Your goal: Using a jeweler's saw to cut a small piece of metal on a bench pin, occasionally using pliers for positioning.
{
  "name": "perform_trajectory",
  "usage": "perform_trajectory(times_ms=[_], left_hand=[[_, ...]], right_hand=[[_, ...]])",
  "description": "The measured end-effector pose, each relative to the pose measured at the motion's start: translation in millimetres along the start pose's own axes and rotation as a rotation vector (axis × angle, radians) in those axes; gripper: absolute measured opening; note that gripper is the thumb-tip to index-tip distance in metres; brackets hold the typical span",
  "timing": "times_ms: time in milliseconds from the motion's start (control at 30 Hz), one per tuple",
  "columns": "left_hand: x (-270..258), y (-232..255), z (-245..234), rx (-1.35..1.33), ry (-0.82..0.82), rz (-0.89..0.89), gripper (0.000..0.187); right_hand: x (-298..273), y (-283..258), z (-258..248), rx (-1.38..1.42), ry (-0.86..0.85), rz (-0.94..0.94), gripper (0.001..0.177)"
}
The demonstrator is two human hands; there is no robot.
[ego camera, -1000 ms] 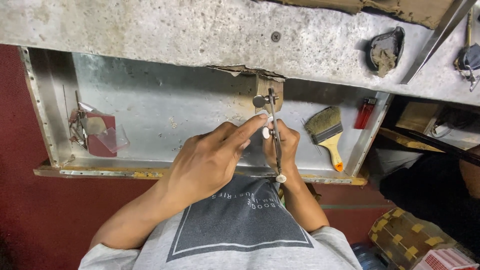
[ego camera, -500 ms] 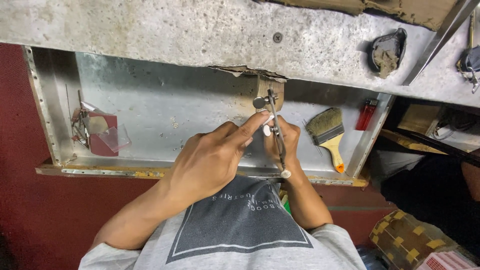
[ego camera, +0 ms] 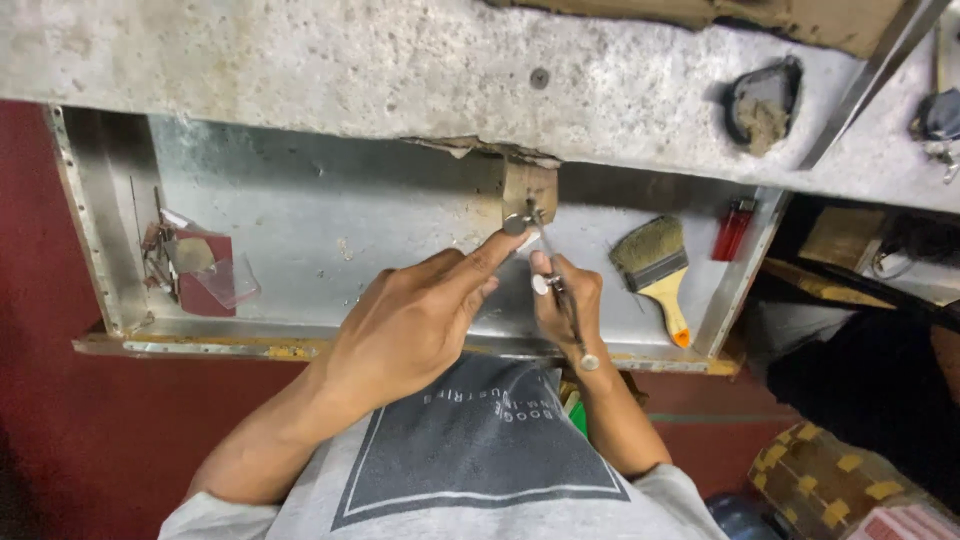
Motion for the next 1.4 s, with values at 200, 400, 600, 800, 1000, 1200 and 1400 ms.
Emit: perform_trajectory(times_ms=[200,400,600,800,1000,1200,1400], left_hand=[[-1,5,-1,0.04,-0.025,0.056,0.061],[1,0,0,0.034,-0.028,0.006,0.063],[1,0,0,0.044,-0.045,-0.006,0.061],[-6,12,-4,0.197,0.005,0.087,0.06],[-16,19,-6,0.182,-0.115,0.091,0.04],[-21,10,1,0.23,-0.258,-0.019,0.056],[-21,10,-3,0.143,-0.247,-0.054,0.044]], right_hand=[[23,-13,-10,-0.073,0.0,-0.15,0.022],[38,-16,-3,-0.001,0.028,-0.228,0.018],[12,6,-3,-0.124,-0.065,-0.035,0.053],[34,-16,-11,0.037,-0.048,-0.235,0.035],[33,-55,-51,0.279,-0.115,-0.158,0.018],[32,-85,-59,0.392,-0.19,-0.333,0.026],[31,-79,-55,0.474,-0.197,-0.33,0.019]])
Point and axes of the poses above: each hand's wrist, its own x-axis towards the middle knuckle, its own z-axis out of the palm, y = z × x, the point moved 8 cm from there along x, towards the middle knuckle, and after that the axes turned 14 degrees about -x, right-handed, at the moved point
